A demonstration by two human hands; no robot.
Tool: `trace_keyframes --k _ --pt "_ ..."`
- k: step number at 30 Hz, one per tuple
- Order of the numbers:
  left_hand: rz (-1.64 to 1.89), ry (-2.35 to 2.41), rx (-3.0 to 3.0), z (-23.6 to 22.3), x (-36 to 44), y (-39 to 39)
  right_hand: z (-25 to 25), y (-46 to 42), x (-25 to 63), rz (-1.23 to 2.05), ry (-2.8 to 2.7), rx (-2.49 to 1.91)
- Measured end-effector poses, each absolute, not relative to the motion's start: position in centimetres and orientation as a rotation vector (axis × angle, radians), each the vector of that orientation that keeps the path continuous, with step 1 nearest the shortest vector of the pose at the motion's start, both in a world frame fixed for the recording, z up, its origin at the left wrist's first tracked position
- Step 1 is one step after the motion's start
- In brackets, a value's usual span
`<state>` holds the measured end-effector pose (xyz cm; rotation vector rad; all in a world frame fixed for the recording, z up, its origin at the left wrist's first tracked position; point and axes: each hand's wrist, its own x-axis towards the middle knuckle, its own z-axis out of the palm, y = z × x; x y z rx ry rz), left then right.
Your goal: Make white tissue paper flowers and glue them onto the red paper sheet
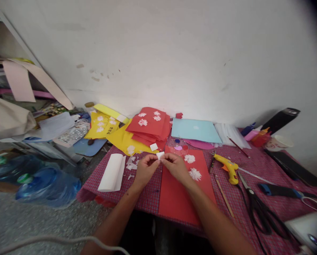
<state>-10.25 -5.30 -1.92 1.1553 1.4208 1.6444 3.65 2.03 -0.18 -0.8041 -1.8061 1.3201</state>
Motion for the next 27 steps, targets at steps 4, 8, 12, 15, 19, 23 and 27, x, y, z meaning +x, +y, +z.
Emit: trace_keyframes --k 4,8,12,15,19,23,27 --pt "1.628 1.486 1.178 -1.9 -10.3 -5.2 -0.3 2.0 3.6 1.338 -1.799 -0.804" --pt "1.621 1.521 1.183 -1.8 -10.3 -5.2 -0.1 2.1 3.7 1.368 -1.771 -0.812" --pt "1.628 1.529 1.180 -1.9 -10.3 -5.2 0.1 2.2 3.7 1.390 -1.758 -0.806" --pt "1.628 1.540 1.191 -1.9 -10.4 -5.2 -0.1 2.2 3.7 1.401 -1.753 -0.792" --pt "1.625 1.511 1.178 -2.1 -10.4 -5.2 -0.6 2.1 3.6 1.419 -1.764 -0.744" --pt "1.616 1.517 1.181 -2.1 -10.4 -5.1 -0.9 1.9 3.4 1.386 -1.778 -0.756" --pt "1.606 1.513 1.190 -2.2 -10.4 -5.2 -0.9 1.9 3.4 1.322 -1.807 -0.759"
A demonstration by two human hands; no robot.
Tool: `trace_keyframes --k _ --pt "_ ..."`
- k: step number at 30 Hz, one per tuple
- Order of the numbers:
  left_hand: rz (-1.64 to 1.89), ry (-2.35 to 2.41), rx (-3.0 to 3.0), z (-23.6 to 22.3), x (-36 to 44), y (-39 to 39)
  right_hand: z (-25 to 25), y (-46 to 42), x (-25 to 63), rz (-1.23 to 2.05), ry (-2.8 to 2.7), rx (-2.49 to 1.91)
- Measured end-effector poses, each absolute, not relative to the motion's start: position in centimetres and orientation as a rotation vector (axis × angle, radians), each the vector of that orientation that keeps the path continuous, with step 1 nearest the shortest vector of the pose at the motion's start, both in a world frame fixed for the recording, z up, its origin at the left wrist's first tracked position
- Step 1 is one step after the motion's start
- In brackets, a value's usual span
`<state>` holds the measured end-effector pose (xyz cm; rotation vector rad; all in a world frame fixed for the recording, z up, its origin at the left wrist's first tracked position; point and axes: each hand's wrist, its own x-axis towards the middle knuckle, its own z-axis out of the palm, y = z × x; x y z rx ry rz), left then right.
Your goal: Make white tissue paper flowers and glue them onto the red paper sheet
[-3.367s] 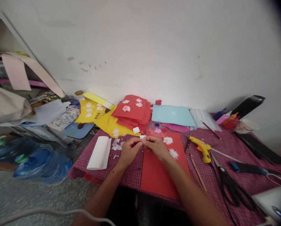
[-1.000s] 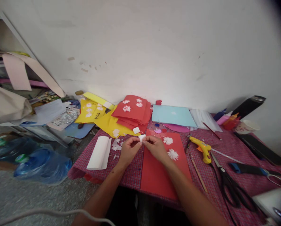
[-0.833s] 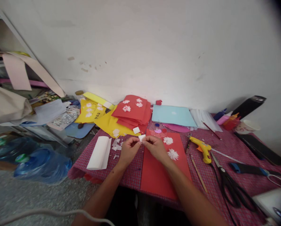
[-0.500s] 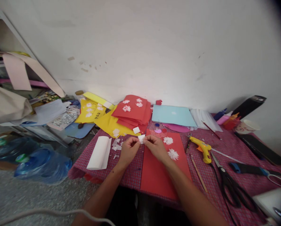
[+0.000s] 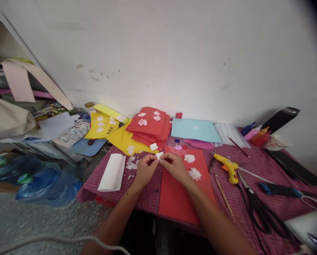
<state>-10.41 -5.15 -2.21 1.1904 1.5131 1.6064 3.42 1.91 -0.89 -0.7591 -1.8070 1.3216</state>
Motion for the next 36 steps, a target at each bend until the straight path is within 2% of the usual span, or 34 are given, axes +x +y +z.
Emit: trace_keyframes --k 13,31,36 --pt "1.601 1.496 1.141 -2.32 -10.30 -5.08 -0.57 2.37 3.72 1.454 -1.632 -0.806" --pt "1.662 1.339 0.884 -2.47 -10.27 -4.87 0.04 2.54 3.90 1.876 -1.054 -0.845" --pt "1.752 1.262 0.739 -2.75 -10.69 -4.57 0.09 2.73 3.97 1.804 -0.957 -0.776"
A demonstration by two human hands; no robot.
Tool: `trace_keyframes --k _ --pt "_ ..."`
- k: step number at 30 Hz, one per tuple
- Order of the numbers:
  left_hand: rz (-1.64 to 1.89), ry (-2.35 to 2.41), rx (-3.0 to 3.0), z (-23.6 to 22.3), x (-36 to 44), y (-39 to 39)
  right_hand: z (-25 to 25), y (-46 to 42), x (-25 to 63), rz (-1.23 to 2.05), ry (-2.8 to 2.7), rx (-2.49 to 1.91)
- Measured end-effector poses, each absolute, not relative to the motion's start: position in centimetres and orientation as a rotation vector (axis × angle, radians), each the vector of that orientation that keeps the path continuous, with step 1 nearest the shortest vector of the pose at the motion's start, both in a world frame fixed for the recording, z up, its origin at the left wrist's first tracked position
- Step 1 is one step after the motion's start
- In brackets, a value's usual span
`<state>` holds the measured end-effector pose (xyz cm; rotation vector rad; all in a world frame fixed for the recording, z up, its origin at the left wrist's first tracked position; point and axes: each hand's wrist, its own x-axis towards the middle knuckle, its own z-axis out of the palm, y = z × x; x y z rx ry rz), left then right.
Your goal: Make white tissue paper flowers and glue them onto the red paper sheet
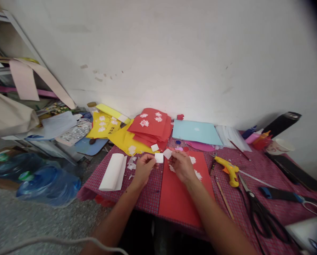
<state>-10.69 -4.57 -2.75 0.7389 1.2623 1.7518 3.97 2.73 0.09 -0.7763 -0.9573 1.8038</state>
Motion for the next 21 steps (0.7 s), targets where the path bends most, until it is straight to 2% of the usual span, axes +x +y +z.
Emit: trace_keyframes --k 2,6,12,16,21 --pt "1.858 1.259 0.684 -2.6 -11.1 -4.5 0.0 2.6 3.9 1.646 -1.105 -0.802" --pt "2.074 1.276 0.537 -2.1 -11.8 -4.4 -0.3 1.8 3.3 1.117 -1.681 -0.815" --pt "2.097 1.324 0.546 -1.7 -11.8 -4.6 -1.7 0.3 1.4 0.513 -2.297 -0.614" --pt "2.065 1.361 0.603 -2.0 -11.5 -4.6 -1.8 0.6 1.8 0.406 -2.404 -0.629" --pt "1.916 1.498 0.853 -1.9 -11.2 -5.0 -0.9 1.5 3.3 0.460 -2.127 -0.715"
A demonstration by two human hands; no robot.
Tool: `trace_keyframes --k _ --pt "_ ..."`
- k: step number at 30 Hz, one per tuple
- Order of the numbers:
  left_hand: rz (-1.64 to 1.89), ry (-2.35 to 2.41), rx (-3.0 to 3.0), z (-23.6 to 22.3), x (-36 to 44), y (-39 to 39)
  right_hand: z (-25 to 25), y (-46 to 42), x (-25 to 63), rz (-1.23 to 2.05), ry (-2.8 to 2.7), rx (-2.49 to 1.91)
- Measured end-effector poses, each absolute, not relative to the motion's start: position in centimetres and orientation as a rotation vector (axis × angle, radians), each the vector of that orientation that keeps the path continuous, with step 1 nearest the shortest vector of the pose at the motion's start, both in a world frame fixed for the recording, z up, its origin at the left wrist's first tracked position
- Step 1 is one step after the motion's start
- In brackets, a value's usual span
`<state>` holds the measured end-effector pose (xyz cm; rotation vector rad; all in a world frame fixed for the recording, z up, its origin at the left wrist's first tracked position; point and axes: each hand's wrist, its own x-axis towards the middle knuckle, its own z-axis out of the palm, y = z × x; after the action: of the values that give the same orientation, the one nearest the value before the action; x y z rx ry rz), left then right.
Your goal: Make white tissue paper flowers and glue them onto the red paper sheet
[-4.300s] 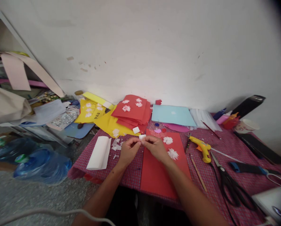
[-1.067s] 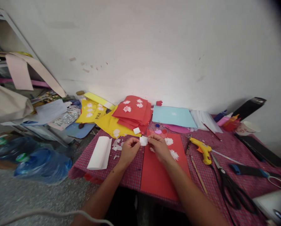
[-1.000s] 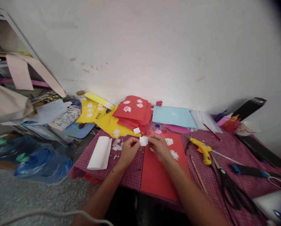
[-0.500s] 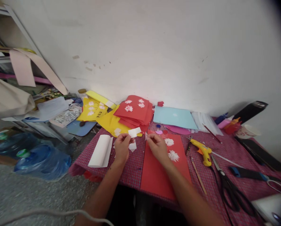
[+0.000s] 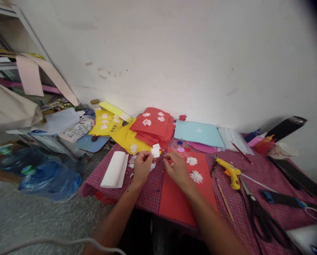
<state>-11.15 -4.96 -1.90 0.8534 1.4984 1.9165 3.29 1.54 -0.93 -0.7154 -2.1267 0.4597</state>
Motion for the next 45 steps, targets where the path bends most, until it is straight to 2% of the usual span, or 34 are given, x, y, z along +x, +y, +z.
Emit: trace_keyframes --k 5,10,34,45 --pt "1.763 1.675 1.146 -1.7 -10.7 -5.3 -0.4 0.9 3.2 0.446 -2.030 -0.639" --pt "1.721 1.638 1.214 -1.7 -10.5 -5.3 -0.7 0.7 2.8 0.475 -2.029 -0.633" --pt "1.686 1.501 1.194 -1.8 -10.4 -5.3 0.0 0.7 2.9 0.810 -1.957 -0.746" --pt "1.645 1.604 1.256 -1.7 -10.6 -5.4 0.0 0.7 2.8 1.032 -1.864 -0.796"
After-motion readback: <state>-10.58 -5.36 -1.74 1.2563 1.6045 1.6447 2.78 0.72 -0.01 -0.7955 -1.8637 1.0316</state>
